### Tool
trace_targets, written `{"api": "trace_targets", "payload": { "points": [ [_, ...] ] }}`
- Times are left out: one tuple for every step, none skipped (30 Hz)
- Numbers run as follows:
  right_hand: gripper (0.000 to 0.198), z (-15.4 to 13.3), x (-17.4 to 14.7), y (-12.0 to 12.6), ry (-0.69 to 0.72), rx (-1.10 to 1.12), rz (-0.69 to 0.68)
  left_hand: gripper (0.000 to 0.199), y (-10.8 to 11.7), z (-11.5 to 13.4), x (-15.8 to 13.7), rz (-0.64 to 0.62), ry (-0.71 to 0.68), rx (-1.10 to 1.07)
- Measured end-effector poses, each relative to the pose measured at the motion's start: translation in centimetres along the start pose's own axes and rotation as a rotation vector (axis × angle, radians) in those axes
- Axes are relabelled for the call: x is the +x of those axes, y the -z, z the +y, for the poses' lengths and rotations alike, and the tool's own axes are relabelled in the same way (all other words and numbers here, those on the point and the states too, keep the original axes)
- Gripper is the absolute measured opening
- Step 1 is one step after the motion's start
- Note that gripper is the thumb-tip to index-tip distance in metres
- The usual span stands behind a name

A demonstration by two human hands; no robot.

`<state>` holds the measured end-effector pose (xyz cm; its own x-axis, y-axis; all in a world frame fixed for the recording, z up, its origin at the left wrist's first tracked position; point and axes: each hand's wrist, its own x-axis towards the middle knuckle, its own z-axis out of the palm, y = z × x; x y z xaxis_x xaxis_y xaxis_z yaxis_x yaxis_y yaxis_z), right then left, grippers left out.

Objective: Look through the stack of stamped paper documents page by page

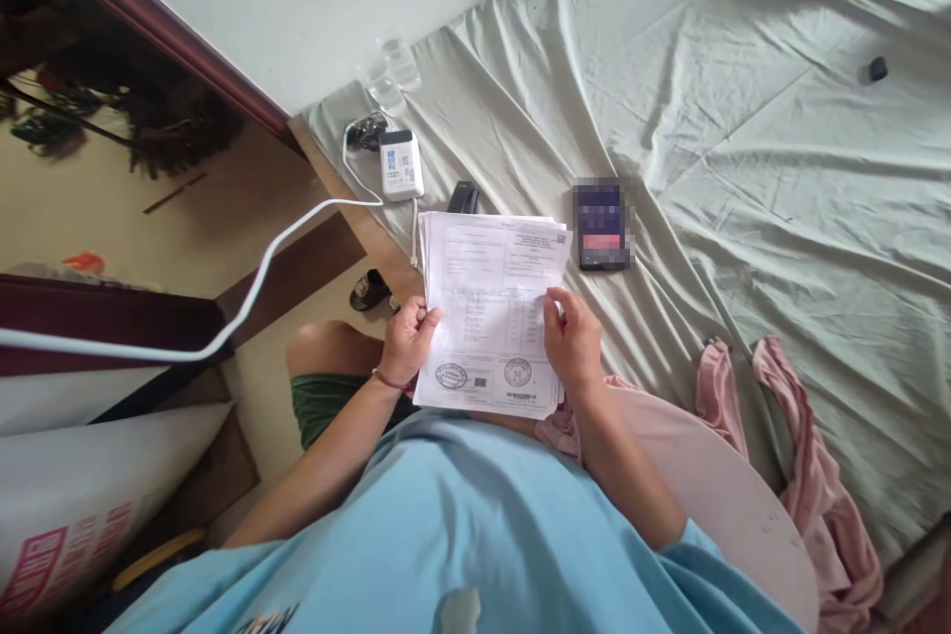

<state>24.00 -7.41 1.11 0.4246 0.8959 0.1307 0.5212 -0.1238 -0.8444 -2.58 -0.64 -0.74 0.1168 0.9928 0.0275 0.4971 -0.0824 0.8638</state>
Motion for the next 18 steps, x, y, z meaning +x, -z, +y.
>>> {"api": "trace_targets", "payload": {
  "points": [
    [0.027,0.0,0.1,0.0,0.006,-0.007,0.005,0.030,0.0,0.0,0.0,-0.009,0.025,-0.042],
    [0.027,0.1,0.1,0.0,0.018,-0.014,0.029,0.032,0.0,0.1,-0.1,-0.022,0.057,-0.108],
    [0.027,0.2,0.2,0.0,0.036,-0.021,0.064,0.035,0.0,0.1,-0.2,-0.035,0.094,-0.199],
    [0.027,0.3,0.2,0.1,0.053,-0.027,0.099,0.038,0.0,0.3,-0.3,-0.043,0.132,-0.305],
    [0.027,0.4,0.3,0.1,0.067,-0.032,0.125,0.040,0.0,0.4,-0.4,-0.046,0.169,-0.416],
    [0.029,0.6,0.3,0.0,0.074,-0.031,0.141,0.043,-0.1,0.6,-0.5,-0.042,0.203,-0.517],
    [0.033,0.7,0.4,0.0,0.071,-0.020,0.144,0.045,-0.1,0.8,-0.6,-0.035,0.233,-0.601],
    [0.038,0.8,0.4,-0.1,0.057,0.006,0.136,0.046,-0.1,1.0,-0.7,-0.025,0.258,-0.664],
    [0.044,0.9,0.4,-0.2,0.031,0.050,0.112,0.046,-0.1,1.2,-0.8,-0.020,0.276,-0.703],
    [0.049,1.0,0.4,-0.3,-0.006,0.109,0.073,0.045,-0.1,1.4,-0.9,-0.016,0.286,-0.726],
    [0.052,1.0,0.3,-0.4,-0.051,0.181,0.023,0.045,-0.1,1.6,-0.9,-0.018,0.291,-0.734],
    [0.052,1.0,0.3,-0.4,-0.103,0.262,-0.031,0.044,-0.1,1.7,-1.0,-0.028,0.293,-0.731],
    [0.051,1.0,0.3,-0.3,-0.162,0.345,-0.083,0.044,-0.1,1.7,-1.1,-0.044,0.296,-0.723],
    [0.050,0.9,0.3,-0.2,-0.224,0.425,-0.128,0.043,-0.2,1.8,-1.1,-0.067,0.301,-0.715],
    [0.048,0.7,0.3,-0.1,-0.283,0.495,-0.158,0.043,-0.2,1.8,-1.1,-0.089,0.308,-0.711],
    [0.047,0.6,0.3,0.1,-0.336,0.553,-0.174,0.042,-0.3,1.8,-1.2,-0.108,0.314,-0.714],
    [0.046,0.5,0.3,0.2,-0.378,0.593,-0.178,0.042,-0.4,1.7,-1.2,-0.126,0.318,-0.720],
    [0.046,0.5,0.4,0.3,-0.406,0.614,-0.178,0.041,-0.6,1.7,-1.3,-0.138,0.323,-0.728]
  ]
}}
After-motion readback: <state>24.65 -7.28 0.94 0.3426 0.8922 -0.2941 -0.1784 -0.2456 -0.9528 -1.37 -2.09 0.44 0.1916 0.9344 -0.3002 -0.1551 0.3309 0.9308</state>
